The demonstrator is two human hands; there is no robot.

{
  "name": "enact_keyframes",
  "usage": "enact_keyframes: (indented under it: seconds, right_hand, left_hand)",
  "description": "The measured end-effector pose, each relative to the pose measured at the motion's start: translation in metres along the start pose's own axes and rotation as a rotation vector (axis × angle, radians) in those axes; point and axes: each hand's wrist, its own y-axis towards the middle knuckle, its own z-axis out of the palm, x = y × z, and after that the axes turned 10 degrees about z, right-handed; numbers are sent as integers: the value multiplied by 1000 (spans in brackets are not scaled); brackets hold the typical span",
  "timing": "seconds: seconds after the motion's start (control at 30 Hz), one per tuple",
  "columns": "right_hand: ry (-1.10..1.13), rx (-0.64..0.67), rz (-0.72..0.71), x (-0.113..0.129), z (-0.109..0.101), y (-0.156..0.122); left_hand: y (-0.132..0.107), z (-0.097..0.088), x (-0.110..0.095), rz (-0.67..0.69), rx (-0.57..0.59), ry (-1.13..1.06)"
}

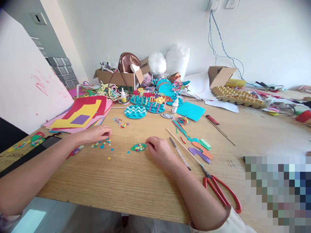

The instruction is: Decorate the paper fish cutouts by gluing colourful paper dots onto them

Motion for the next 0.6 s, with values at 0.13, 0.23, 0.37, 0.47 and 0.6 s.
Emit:
enact_keyframes:
  seconds: [0.13, 0.23, 0.37, 0.47, 0.6]
  right_hand:
    - [15, -2, -5, -3, 2, 0]
    - [24, -3, -8, -4, 4, 0]
    - [21, -4, -12, -5, 5, 1]
    - [19, -7, -16, -5, 5, 1]
    - [10, -9, -17, -5, 4, 1]
  left_hand:
    - [-2, -5, -2, -46, -12, -28]
    - [-1, -7, -5, -59, 5, -49]
    - [3, -5, -3, -24, 42, -70]
    - [6, -1, 0, 1, 52, -70]
    - [7, 1, 2, 27, 62, -69]
